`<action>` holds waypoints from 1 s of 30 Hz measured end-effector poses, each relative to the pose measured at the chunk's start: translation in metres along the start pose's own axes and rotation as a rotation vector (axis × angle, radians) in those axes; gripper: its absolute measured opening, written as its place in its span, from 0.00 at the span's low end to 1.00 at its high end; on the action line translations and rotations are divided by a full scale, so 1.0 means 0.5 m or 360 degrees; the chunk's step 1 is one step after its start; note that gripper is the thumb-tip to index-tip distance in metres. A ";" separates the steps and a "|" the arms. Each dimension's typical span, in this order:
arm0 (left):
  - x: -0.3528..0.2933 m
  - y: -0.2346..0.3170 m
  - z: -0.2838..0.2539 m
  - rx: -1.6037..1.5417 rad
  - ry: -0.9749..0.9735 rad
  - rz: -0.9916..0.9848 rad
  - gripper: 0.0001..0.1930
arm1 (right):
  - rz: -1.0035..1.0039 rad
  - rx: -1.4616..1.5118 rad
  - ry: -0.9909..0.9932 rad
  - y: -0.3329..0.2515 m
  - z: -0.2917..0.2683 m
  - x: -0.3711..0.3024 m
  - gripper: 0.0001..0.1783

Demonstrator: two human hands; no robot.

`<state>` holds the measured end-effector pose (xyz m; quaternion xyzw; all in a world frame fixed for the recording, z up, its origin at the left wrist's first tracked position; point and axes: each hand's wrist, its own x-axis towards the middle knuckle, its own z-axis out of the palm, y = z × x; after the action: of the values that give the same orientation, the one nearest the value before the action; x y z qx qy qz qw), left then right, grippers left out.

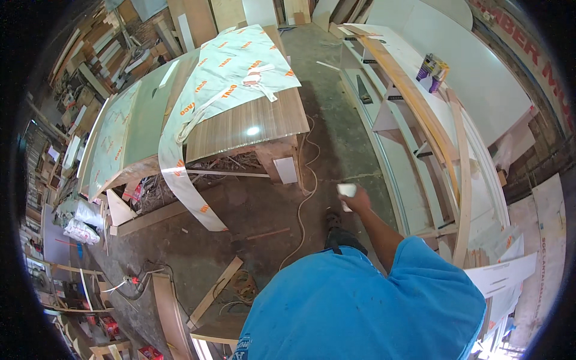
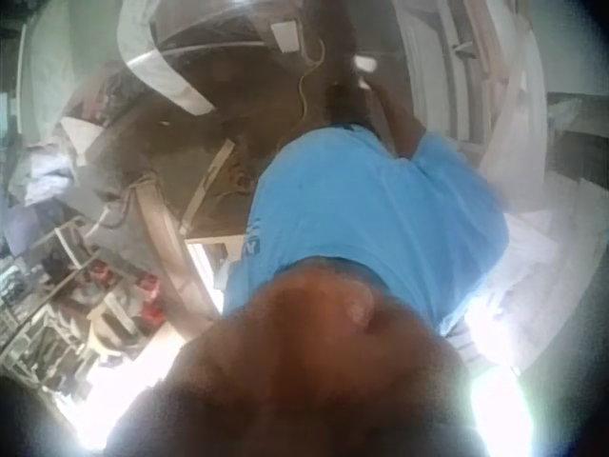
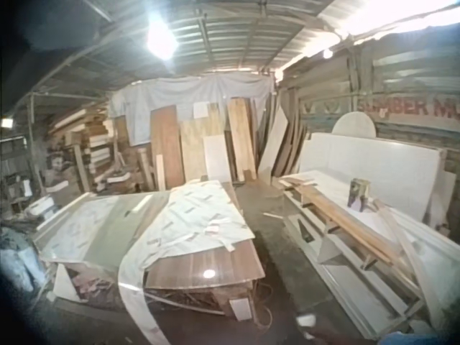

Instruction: The person aligns a wooden strip onto a cabinet frame and hammers it into place, then uses a small wooden block to apply pressure or glue to the joints.

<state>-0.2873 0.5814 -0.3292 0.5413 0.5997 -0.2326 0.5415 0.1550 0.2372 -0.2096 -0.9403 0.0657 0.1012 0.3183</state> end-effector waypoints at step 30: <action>-0.230 1.479 1.156 0.2126 -0.1223 0.1917 0.20 | 0.1089 0.2551 0.1190 0.553 -0.413 0.352 0.22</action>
<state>0.5889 0.2618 -0.1749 0.8397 -0.2495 -0.3694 0.3101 0.3047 -0.1177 -0.2517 -0.3429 0.4853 -0.1940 0.7806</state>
